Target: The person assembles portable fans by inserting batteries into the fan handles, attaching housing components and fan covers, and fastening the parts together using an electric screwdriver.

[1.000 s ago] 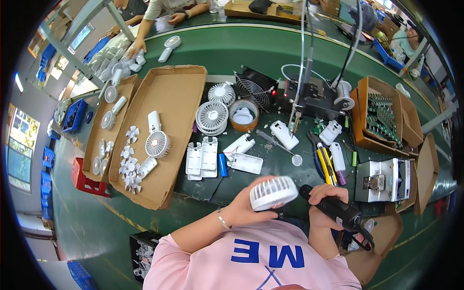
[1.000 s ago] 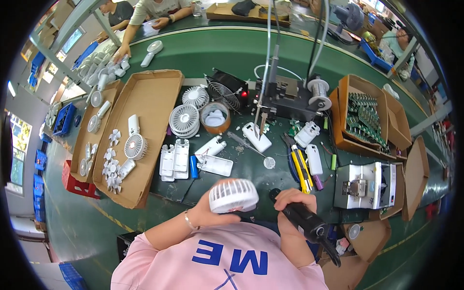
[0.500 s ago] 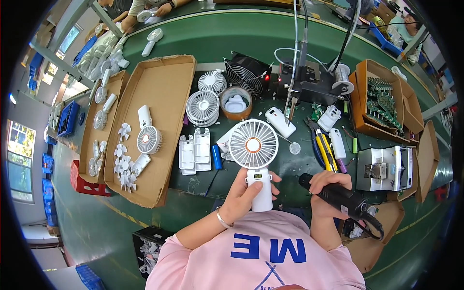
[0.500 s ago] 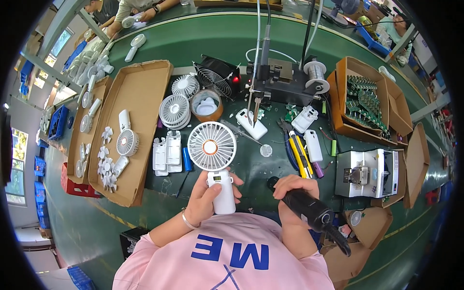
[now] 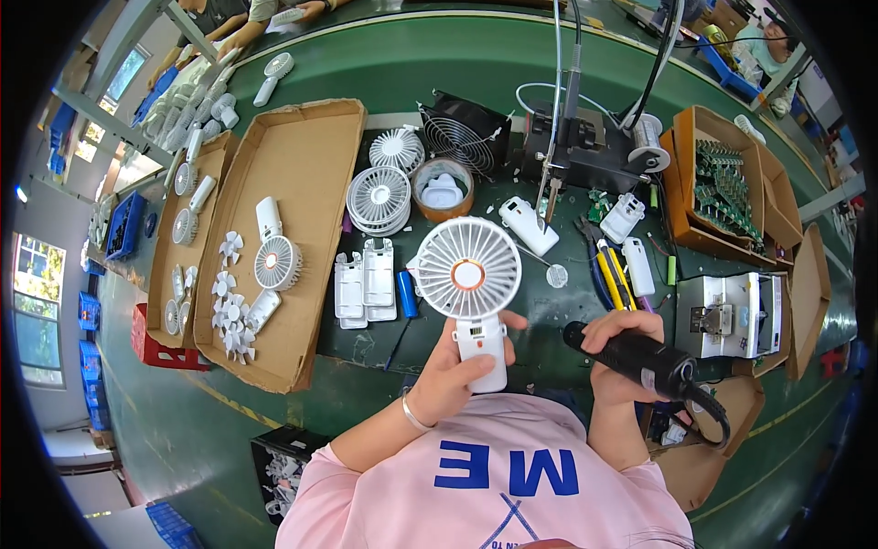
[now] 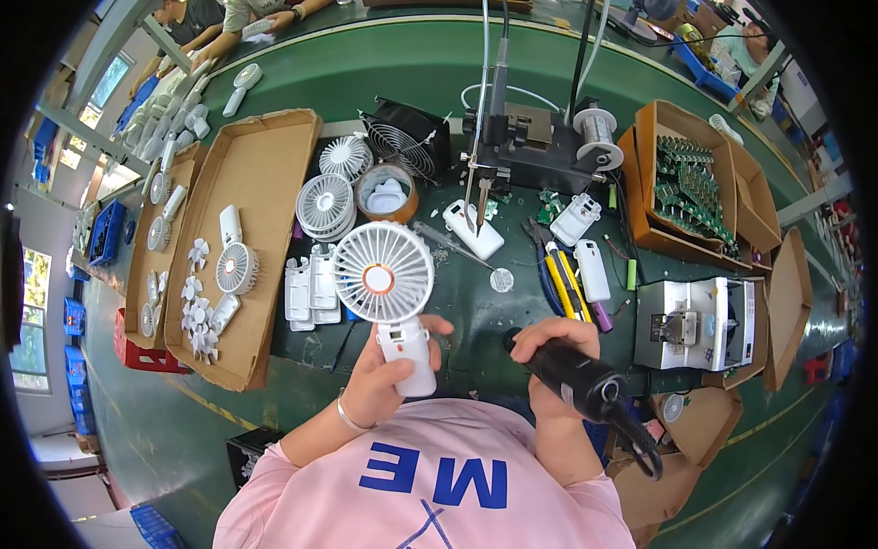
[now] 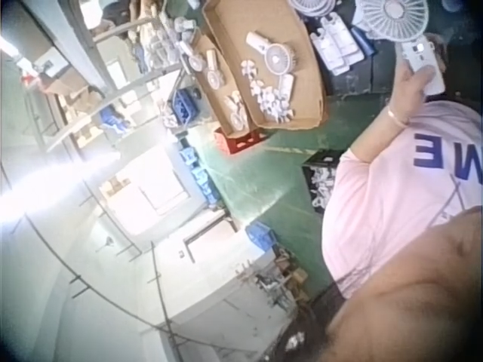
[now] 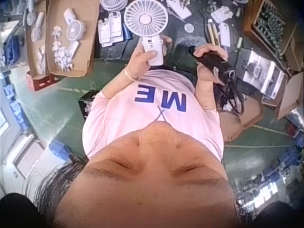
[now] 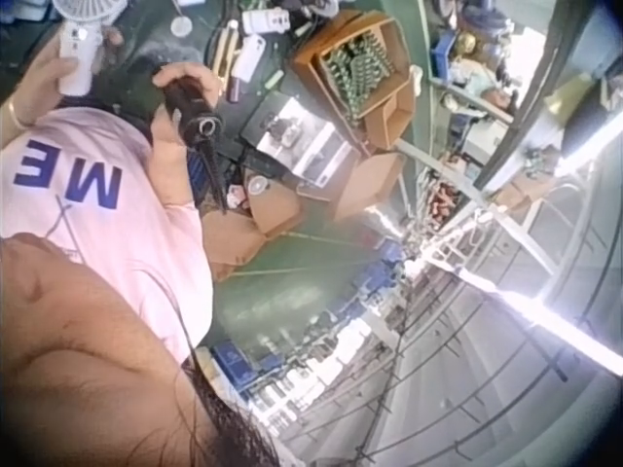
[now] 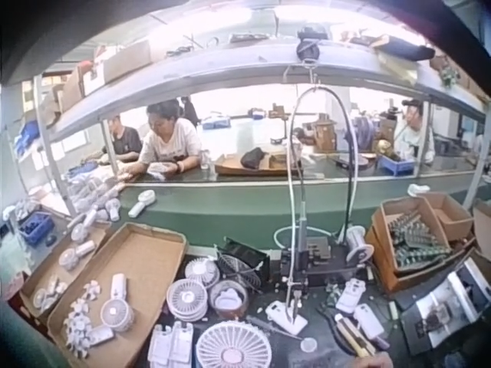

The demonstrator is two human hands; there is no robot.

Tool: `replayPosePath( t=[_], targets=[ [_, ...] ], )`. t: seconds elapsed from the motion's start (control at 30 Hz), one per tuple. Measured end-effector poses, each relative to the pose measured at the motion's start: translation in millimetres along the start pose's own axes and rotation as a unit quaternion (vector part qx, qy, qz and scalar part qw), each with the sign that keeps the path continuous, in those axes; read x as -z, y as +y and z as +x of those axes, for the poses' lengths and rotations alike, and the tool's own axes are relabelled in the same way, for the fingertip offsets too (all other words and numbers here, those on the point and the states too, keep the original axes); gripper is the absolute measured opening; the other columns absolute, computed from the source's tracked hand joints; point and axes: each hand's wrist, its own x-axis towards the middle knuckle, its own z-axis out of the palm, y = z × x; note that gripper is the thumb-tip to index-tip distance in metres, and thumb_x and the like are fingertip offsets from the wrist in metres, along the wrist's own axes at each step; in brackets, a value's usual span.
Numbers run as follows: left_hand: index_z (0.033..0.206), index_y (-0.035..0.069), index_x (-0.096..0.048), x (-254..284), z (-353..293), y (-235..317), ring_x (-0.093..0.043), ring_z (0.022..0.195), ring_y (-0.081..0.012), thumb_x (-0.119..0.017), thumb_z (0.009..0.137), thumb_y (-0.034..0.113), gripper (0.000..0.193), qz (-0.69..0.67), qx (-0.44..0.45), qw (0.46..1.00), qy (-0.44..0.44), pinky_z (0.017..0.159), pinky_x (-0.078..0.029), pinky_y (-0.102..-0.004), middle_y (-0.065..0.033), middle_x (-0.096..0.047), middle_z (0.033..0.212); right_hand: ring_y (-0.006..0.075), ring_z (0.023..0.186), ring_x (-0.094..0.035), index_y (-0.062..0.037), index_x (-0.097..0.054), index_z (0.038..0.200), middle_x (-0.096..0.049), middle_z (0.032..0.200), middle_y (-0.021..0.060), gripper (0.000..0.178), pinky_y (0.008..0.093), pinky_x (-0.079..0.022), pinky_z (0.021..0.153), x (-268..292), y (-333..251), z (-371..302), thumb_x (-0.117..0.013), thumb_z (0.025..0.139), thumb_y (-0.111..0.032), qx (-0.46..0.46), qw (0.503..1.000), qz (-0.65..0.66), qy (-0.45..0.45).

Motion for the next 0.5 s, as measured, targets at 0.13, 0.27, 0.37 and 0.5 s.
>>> replayPosePath(
  t=[0.13,0.27,0.37,0.5],
  targets=[
    [0.138,0.009,-0.021,-3,-2,5,-0.047,0.105,-0.016,-0.057,0.078,-0.004,0.071,0.117,0.005,0.991,0.067,0.091,-0.041,-0.0308,-0.0115,-0.039,0.132,0.0215,0.084,-0.054,-0.0023,-0.051,0.102,-0.054,0.092,0.0086,0.053,0.0322,-0.043,0.076,26,-9,6,-0.076,0.073,-0.039,0.074,0.907,-0.405,-0.087],
    [0.141,0.007,-0.018,9,-3,-6,-0.045,0.11,-0.0185,-0.06,0.079,-0.002,0.075,0.308,-0.042,0.945,0.103,0.096,-0.038,-0.033,-0.009,-0.038,0.127,0.0165,0.084,-0.055,-0.001,-0.054,0.099,-0.056,0.092,0.0065,0.036,0.0275,-0.045,0.078,58,-1,-14,-0.061,0.085,-0.034,0.073,0.926,-0.34,0.144],
    [0.141,0.008,-0.02,11,-4,-3,-0.043,0.112,-0.0182,-0.066,0.078,0.0,0.079,0.341,-0.035,0.936,0.078,0.096,-0.038,-0.0329,-0.0086,-0.038,0.123,0.0118,0.078,-0.057,-0.0002,-0.055,0.106,-0.058,0.089,0.0054,0.04,0.0226,-0.046,0.067,72,-10,-11,-0.053,0.093,-0.037,-0.076,0.924,-0.153,0.343],
    [0.14,0.011,-0.021,-1,-2,4,-0.043,0.11,-0.0185,-0.077,0.07,0.003,0.089,0.179,0.001,0.981,0.071,0.095,-0.039,-0.0327,-0.0072,-0.039,0.117,0.0227,0.113,-0.054,0.0029,-0.049,0.117,-0.057,0.112,0.0141,0.05,0.0292,-0.044,0.09,96,1,-12,-0.045,0.096,-0.043,-0.183,0.926,0.012,0.329]
  ],
)
